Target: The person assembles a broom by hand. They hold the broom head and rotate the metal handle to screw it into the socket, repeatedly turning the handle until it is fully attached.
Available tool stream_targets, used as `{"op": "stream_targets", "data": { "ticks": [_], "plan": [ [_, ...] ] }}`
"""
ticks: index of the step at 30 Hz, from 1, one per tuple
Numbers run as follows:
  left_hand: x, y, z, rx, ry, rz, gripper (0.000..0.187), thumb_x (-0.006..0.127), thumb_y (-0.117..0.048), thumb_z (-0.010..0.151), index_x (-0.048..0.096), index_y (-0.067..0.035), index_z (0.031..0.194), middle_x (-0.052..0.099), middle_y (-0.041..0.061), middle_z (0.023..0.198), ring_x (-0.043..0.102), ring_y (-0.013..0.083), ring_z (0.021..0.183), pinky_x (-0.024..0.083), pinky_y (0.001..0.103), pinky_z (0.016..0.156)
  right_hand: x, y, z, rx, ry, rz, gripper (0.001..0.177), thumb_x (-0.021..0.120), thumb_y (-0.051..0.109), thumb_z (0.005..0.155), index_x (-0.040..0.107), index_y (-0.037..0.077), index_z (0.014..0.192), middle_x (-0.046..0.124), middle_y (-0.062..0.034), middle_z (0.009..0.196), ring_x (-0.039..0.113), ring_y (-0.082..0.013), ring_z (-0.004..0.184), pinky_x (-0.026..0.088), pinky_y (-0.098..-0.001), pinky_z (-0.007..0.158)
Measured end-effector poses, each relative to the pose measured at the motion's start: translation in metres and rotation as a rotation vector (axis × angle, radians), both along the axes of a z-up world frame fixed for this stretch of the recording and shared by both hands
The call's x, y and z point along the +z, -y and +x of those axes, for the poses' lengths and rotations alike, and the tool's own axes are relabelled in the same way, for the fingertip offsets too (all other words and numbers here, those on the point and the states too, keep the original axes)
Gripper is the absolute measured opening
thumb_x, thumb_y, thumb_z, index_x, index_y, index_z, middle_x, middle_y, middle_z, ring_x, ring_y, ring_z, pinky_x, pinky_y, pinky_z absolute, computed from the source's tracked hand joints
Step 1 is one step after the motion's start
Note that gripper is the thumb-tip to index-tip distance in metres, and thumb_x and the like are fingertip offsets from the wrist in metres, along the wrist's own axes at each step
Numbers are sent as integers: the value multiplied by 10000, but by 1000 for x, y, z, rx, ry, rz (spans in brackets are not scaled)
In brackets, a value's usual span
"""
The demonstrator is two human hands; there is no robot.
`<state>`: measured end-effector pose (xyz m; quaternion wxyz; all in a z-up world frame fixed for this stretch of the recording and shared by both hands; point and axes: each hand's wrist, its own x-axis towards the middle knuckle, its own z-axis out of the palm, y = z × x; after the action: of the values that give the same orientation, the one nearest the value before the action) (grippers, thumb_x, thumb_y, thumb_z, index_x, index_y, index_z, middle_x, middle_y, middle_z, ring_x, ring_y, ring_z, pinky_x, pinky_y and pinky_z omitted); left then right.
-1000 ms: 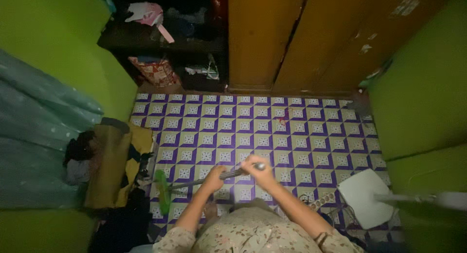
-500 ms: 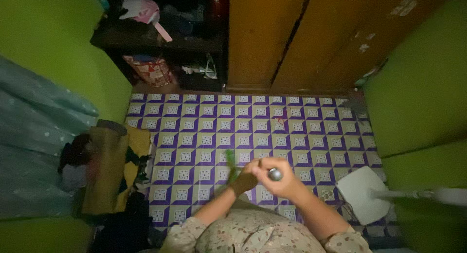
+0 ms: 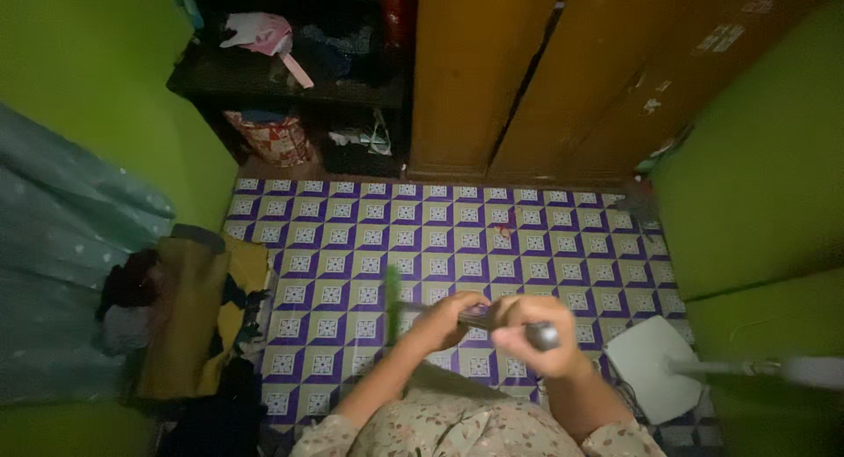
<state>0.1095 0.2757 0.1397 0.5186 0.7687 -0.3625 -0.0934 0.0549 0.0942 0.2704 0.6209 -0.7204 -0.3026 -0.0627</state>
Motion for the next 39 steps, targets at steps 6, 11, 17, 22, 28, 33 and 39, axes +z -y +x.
{"op": "stream_targets", "data": {
  "ticks": [6, 11, 17, 22, 28, 33, 39],
  "plan": [
    [-52, -63, 19, 308, -460, 493, 557, 572, 48, 799, 631, -194, 1297, 711, 132, 1120, 706, 299, 1012, 546, 396, 860, -85, -14, 44, -118, -399, 385, 257, 737, 115, 891, 608, 50, 678, 644, -63, 703, 599, -150, 636, 487, -331, 579],
    [-121, -97, 18, 487, -95, 263, 396, 584, 59, 770, 706, -102, 1111, 707, 152, 1123, 673, 361, 1053, 533, 421, 877, -194, -68, 56, -117, -478, 287, 268, 735, 115, 900, 611, 72, 666, 664, -68, 712, 615, -152, 643, 509, -316, 591],
    [-136, -50, 24, 444, 34, 157, 350, 583, 71, 736, 722, -79, 1019, 702, 155, 1104, 653, 356, 1072, 515, 436, 917, -176, -29, 66, -138, -426, 183, 311, 727, 146, 880, 568, 72, 623, 625, -37, 640, 574, -122, 551, 471, -292, 493],
    [-148, 9, 28, 183, -38, 60, 302, 549, 60, 817, 711, -73, 1035, 705, 117, 1027, 672, 297, 995, 548, 368, 880, -75, -6, 37, -107, -361, 48, 323, 710, 80, 889, 513, 59, 634, 591, -27, 635, 557, -105, 601, 453, -292, 549],
    [-148, 47, 26, -23, 219, -438, 369, 666, -369, 1008, 631, -34, 1157, 638, 105, 1152, 611, 224, 1121, 507, 398, 994, -43, -35, 19, 123, -148, 46, 244, 631, 42, 910, 473, 53, 725, 653, -56, 827, 623, -175, 807, 515, -314, 739],
    [-122, 24, 13, -190, -378, -624, 575, 669, -384, 975, 525, -56, 1424, 589, 48, 1074, 600, 142, 965, 530, 324, 864, -34, -51, 9, 57, 96, -273, 288, 745, 132, 897, 550, 73, 693, 586, -22, 660, 558, -160, 643, 448, -357, 775],
    [-52, 16, -5, 101, -352, -32, 399, 683, -38, 880, 663, -96, 1273, 688, 109, 1210, 701, 229, 1044, 571, 377, 882, -6, 0, -17, 193, -43, 109, 335, 731, 145, 925, 511, 110, 674, 579, -11, 642, 563, -127, 583, 465, -294, 561]
  ]
}}
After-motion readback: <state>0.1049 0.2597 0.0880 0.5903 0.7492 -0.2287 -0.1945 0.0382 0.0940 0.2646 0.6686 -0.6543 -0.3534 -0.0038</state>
